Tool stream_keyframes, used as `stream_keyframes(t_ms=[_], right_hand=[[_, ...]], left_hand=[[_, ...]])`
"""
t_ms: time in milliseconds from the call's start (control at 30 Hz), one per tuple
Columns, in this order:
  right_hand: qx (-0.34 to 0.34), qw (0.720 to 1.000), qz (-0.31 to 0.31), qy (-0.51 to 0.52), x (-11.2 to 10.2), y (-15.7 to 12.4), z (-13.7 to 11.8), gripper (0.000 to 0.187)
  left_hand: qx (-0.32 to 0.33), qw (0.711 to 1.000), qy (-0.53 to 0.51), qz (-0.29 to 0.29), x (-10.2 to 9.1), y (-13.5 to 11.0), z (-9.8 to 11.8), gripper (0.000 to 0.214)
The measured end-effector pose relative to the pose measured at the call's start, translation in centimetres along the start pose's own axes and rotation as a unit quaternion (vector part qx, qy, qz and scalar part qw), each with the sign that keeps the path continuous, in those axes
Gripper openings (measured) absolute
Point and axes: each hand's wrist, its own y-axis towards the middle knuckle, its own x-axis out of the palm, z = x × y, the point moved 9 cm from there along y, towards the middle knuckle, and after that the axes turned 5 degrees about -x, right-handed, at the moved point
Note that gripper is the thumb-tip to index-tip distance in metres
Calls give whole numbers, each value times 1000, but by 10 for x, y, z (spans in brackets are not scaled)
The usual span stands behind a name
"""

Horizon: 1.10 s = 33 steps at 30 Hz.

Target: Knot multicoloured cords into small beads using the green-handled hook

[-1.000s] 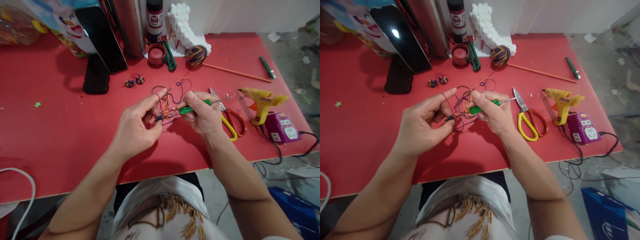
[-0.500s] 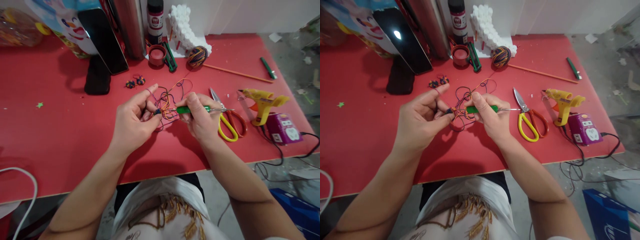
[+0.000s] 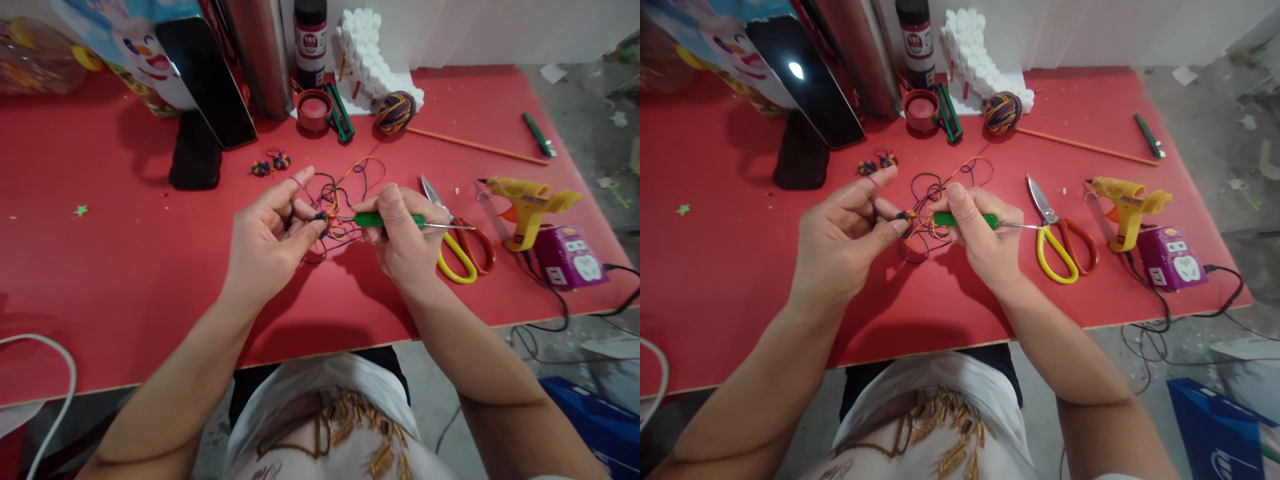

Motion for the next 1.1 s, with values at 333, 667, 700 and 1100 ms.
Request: stream_keyframes(t_ms=[333, 667, 700, 1100], right_hand=[[30, 1000, 8, 2, -1, 1, 3, 36], [114, 993, 3, 19, 0, -1, 21, 56], [108, 994, 4, 21, -1, 0, 20, 57], [52, 999, -10, -5, -3, -1, 16, 62]], left_hand=[[30, 998, 49, -33, 8, -3, 1, 62], [48, 994, 81, -58, 10, -3, 2, 65], [48, 995, 73, -51, 10, -3, 3, 63], [-1, 1000, 14, -19, 6, -3, 4, 53]])
